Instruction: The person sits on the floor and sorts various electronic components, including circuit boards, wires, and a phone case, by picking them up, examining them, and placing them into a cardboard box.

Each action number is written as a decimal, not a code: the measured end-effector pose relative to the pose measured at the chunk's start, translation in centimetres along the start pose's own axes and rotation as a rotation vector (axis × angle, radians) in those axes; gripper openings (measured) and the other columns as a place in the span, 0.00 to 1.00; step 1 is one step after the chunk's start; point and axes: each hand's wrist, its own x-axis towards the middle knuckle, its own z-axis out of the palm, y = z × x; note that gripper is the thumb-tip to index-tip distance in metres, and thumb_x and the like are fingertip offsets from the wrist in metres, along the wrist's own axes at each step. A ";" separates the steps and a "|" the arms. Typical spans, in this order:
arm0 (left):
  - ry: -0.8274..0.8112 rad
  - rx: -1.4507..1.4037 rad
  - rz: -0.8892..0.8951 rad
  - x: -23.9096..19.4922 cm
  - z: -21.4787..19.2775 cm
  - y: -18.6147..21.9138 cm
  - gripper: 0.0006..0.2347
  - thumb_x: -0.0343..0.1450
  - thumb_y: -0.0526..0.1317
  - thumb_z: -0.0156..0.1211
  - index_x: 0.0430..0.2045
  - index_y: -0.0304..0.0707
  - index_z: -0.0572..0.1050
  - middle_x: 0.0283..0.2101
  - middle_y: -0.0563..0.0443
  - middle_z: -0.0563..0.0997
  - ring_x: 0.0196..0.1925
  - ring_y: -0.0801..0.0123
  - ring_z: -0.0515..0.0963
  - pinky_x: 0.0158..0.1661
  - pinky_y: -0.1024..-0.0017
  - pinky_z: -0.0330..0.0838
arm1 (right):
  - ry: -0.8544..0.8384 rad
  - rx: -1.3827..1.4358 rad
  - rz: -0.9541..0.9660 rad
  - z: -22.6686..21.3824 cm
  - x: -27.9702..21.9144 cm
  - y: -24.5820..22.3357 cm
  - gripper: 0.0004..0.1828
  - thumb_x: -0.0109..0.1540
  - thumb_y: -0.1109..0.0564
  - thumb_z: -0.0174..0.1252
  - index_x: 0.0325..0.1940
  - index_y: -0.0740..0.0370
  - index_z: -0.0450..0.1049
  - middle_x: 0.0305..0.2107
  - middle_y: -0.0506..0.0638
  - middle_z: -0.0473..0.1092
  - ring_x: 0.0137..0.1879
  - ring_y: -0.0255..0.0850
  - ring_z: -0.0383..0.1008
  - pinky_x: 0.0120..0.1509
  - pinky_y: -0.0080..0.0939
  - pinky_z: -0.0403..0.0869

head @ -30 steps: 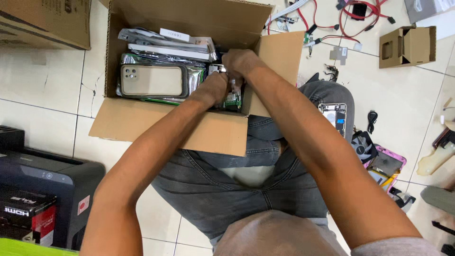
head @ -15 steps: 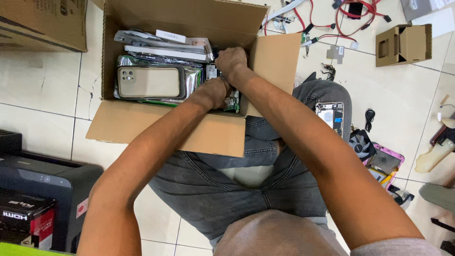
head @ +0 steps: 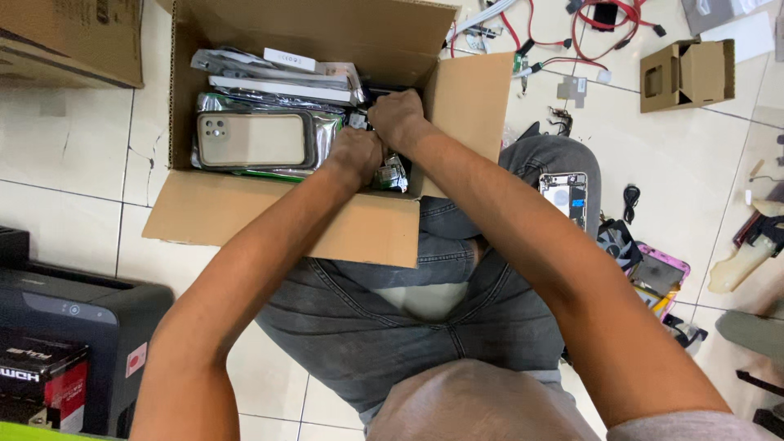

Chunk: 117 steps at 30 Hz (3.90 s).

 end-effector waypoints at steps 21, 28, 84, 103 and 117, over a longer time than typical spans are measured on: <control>-0.374 0.262 -0.019 -6.0 -13.7 1.0 0.14 0.80 0.47 0.43 0.59 0.65 0.73 0.59 0.62 0.80 0.64 0.68 0.76 0.62 0.53 0.51 | -0.089 0.198 0.095 -3.7 -1.8 2.8 0.25 0.60 0.56 0.65 0.63 0.54 0.74 0.58 0.55 0.71 0.64 0.55 0.73 0.59 0.52 0.76; -0.412 0.203 0.008 -5.1 -11.9 0.8 0.20 0.81 0.52 0.37 0.65 0.52 0.69 0.67 0.53 0.74 0.72 0.60 0.69 0.71 0.49 0.45 | -0.061 0.227 0.131 -3.8 -2.0 2.5 0.18 0.64 0.55 0.64 0.59 0.52 0.78 0.55 0.52 0.75 0.61 0.49 0.76 0.57 0.43 0.76; -0.473 -0.287 -0.058 -6.1 -12.1 0.2 0.19 0.74 0.37 0.51 0.62 0.36 0.71 0.61 0.41 0.77 0.60 0.48 0.79 0.51 0.52 0.80 | 0.030 0.155 0.097 -6.0 -3.9 1.8 0.23 0.59 0.66 0.64 0.59 0.52 0.79 0.53 0.50 0.76 0.57 0.50 0.79 0.53 0.47 0.80; 0.209 -0.176 -0.333 -1.3 1.7 2.1 0.11 0.71 0.39 0.51 0.20 0.48 0.80 0.24 0.55 0.81 0.30 0.59 0.84 0.24 0.60 0.73 | 0.297 -0.083 0.093 -6.7 -10.9 -0.2 0.06 0.59 0.61 0.66 0.30 0.51 0.82 0.23 0.47 0.78 0.35 0.44 0.79 0.59 0.59 0.69; 0.950 -0.965 -0.074 -16.5 -30.8 19.6 0.11 0.76 0.36 0.53 0.49 0.29 0.76 0.37 0.38 0.78 0.42 0.45 0.83 0.39 0.60 0.77 | 1.138 0.883 0.272 -4.9 -38.3 8.4 0.12 0.65 0.70 0.61 0.53 0.68 0.76 0.43 0.57 0.76 0.57 0.60 0.76 0.65 0.59 0.73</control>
